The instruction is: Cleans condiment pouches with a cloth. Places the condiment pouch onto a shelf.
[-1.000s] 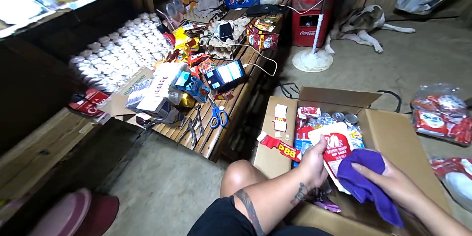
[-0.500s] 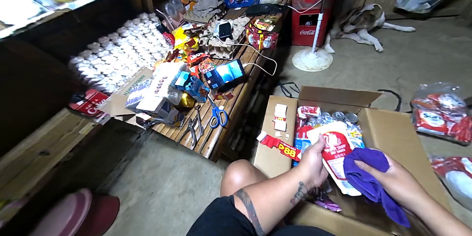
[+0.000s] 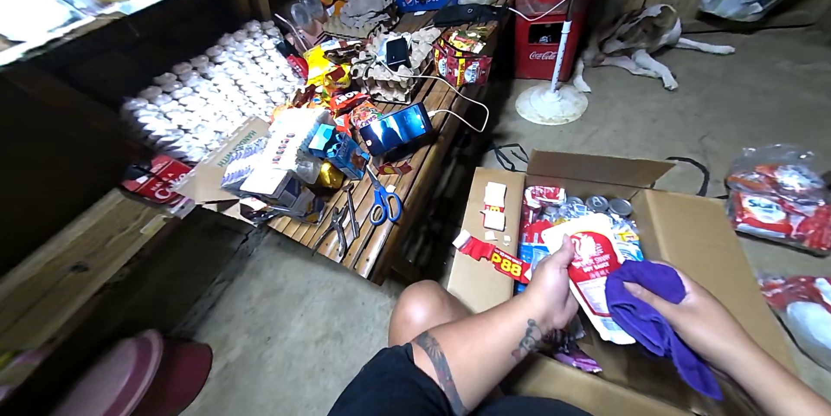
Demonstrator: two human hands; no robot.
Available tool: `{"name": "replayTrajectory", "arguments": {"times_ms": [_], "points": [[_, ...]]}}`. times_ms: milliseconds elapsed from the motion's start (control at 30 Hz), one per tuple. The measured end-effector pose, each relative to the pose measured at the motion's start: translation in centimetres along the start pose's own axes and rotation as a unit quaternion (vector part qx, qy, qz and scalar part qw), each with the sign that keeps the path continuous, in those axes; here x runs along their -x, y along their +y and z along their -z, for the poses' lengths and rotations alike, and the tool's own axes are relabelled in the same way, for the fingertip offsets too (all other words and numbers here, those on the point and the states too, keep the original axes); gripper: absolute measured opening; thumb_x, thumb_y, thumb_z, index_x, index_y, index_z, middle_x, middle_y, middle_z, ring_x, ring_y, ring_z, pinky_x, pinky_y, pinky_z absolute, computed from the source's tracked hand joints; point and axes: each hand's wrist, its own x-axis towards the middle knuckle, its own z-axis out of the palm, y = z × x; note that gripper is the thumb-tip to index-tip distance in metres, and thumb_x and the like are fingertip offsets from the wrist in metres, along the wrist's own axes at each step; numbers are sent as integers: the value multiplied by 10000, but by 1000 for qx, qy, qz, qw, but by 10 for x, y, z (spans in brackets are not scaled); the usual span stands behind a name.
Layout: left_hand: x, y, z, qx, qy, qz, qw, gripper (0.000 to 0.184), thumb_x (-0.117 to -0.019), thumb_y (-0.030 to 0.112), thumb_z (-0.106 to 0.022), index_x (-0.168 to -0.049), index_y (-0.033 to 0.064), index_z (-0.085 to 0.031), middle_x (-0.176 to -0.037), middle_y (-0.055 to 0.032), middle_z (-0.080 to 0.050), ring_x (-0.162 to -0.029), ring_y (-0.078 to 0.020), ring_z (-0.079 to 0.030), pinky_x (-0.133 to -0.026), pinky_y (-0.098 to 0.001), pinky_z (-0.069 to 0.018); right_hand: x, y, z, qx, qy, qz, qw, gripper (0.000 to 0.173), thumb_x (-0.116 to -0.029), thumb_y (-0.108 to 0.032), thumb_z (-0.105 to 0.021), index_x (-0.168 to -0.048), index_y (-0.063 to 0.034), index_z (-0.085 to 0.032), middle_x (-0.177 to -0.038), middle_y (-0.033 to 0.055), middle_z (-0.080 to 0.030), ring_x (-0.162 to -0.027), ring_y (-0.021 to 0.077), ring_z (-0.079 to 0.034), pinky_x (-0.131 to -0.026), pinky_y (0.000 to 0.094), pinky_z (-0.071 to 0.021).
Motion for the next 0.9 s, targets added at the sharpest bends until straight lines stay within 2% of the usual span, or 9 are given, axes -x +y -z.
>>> {"name": "replayTrajectory", "arguments": {"times_ms": [200, 733, 900], "points": [[2, 2, -4, -11, 14, 4, 1000, 523, -1119, 415, -207, -1369, 44, -479, -1144, -120, -657, -1027, -190, -666, -918, -370, -548, 1, -2, 2, 26, 0, 9, 1000, 647, -807, -257, -810, -1348, -1, -563, -1174, 213, -674, -1112, 306, -649, -965, 555, -496], [2, 2, -3, -12, 10, 0, 1000, 528, -1118, 420, -206, -1364, 45, -484, -1144, -122, -659, -1033, -192, -667, -925, -370, -547, 0, 0, 1, 24, 7, 20, 999, 632, -794, -280, -811, -1319, -11, -582, -1137, 178, -689, -1075, 259, -663, -946, 519, -513], [3, 1, -3, -16, 0, -2, 1000, 536, -1118, 420, -202, -1378, 40, -476, -1176, -126, -652, -1062, -196, -659, -947, -380, -539, -2, 0, 4, 32, 14, 24, 999, 608, -807, -274, -805, -1308, -5, -591, -1138, 202, -684, -1080, 298, -660, -944, 554, -504]]}}
